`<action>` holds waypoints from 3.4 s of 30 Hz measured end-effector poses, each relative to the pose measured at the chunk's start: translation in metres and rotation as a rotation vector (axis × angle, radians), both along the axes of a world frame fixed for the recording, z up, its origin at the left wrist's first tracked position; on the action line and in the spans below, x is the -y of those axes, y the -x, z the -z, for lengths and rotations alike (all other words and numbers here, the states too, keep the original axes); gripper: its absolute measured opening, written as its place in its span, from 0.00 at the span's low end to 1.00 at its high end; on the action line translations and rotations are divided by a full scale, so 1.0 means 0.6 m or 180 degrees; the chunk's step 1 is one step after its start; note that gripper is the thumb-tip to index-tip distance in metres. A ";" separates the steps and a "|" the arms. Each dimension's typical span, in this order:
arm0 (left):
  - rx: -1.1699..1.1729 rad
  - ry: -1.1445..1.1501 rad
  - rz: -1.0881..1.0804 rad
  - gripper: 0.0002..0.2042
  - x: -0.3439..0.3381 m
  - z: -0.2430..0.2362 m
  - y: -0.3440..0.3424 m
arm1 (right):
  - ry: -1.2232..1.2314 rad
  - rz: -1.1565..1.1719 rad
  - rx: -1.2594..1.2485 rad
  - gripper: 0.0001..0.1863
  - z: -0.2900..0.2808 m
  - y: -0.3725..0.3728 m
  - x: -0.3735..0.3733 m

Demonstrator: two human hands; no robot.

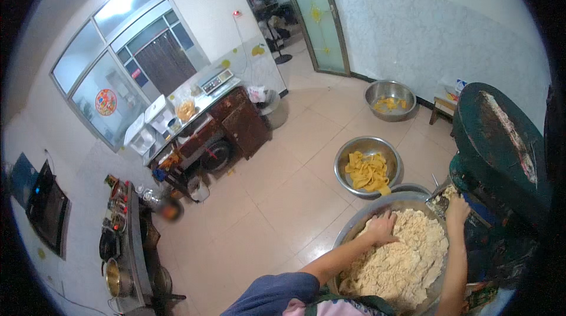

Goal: The person mixes dough by hand in a large bowl, feeds it into a noodle-making machine, and gathers the resulting long noodle strands into metal basins.

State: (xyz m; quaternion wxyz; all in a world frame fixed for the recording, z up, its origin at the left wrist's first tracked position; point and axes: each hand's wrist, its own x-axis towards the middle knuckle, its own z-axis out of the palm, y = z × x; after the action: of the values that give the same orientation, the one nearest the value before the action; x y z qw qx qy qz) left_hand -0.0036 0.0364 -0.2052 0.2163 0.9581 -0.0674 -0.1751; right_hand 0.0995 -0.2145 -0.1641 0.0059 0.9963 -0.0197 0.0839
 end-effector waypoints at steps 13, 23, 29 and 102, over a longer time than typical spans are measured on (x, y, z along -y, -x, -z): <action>0.0253 0.0070 -0.0372 0.39 0.009 0.025 0.019 | -0.0236 -0.0124 0.0288 0.11 -0.057 0.036 -0.007; 0.1068 0.0236 -0.0150 0.31 0.004 0.011 0.066 | -0.0613 0.0045 0.0479 0.11 -0.030 0.039 0.005; 0.0938 0.1234 0.0566 0.28 0.023 -0.043 0.143 | -0.2460 -0.0288 -0.0310 0.14 -0.084 0.169 0.005; 0.0913 0.0068 0.1737 0.29 0.122 -0.243 -0.050 | -0.2823 0.0532 0.0024 0.17 0.046 0.444 0.091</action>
State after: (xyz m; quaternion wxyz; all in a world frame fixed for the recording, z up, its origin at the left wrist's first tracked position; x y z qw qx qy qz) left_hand 0.0263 -0.0371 -0.0592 0.1597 0.9173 -0.3538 -0.0890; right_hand -0.1669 -0.2690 -0.1919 -0.4149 0.8972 -0.1342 0.0701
